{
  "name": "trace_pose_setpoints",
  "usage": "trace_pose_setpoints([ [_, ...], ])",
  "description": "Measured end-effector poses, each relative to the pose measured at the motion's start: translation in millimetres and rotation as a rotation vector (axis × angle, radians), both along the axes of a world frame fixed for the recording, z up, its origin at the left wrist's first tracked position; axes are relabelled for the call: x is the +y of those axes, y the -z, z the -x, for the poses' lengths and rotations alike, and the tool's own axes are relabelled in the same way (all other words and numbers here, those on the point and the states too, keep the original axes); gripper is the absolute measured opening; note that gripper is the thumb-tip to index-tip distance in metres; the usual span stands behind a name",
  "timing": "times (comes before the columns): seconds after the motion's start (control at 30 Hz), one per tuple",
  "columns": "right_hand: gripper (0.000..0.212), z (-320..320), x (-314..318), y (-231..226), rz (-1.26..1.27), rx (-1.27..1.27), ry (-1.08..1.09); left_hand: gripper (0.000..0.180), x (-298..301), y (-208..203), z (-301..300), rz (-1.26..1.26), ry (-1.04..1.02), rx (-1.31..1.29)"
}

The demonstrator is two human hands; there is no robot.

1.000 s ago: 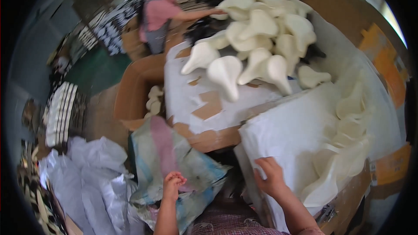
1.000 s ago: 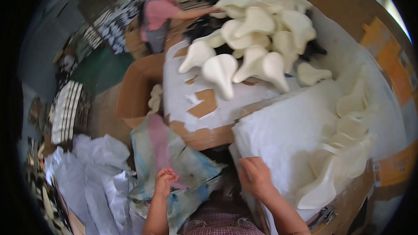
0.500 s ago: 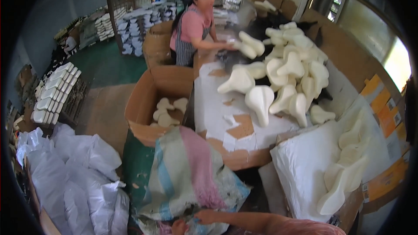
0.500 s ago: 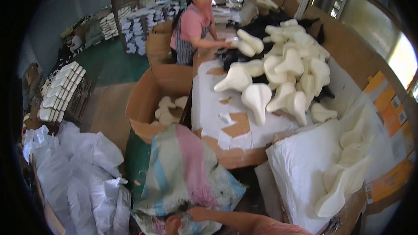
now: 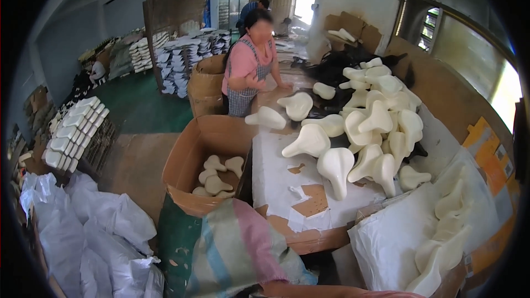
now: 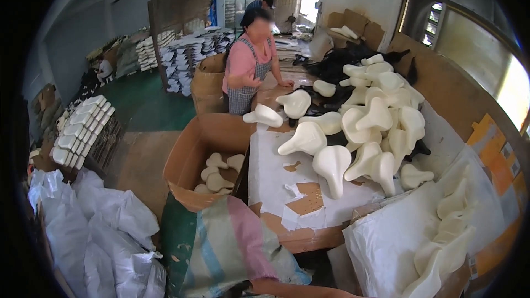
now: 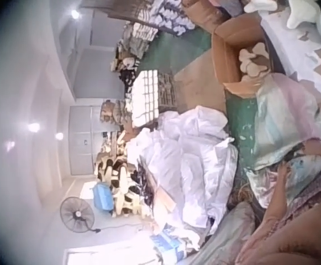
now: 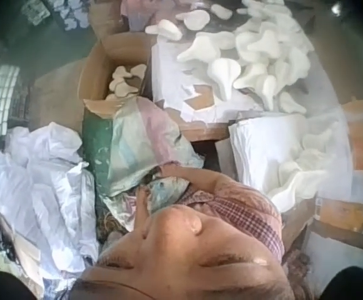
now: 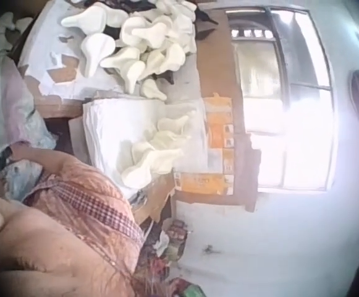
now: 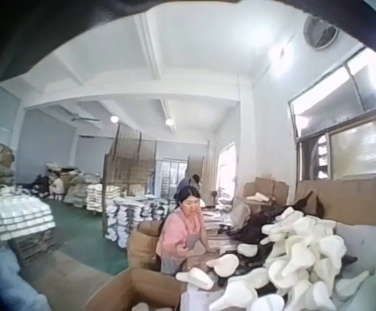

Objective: Sorting foam bicycle saddle components and applying adhesive using a spray gun.

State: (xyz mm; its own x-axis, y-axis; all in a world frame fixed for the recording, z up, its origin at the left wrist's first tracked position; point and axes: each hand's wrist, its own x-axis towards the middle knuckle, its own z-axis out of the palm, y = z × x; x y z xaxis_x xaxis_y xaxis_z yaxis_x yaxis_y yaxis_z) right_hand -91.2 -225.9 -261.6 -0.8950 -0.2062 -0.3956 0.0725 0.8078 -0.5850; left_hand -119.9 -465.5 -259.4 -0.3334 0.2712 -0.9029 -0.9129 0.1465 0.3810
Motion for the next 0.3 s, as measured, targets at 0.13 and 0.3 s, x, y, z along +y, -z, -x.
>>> trace_pose_setpoints([
  [0.13, 0.033, 60, 13, -130, -0.035, 0.074, 0.032, 0.045, 40, 27, 225, 0.271, 0.016, 0.641],
  [0.3, 0.038, 178, 87, -149, -0.45, 0.474, 0.034, 0.059, -107, 118, 44, 1.115, 0.711, 1.308],
])
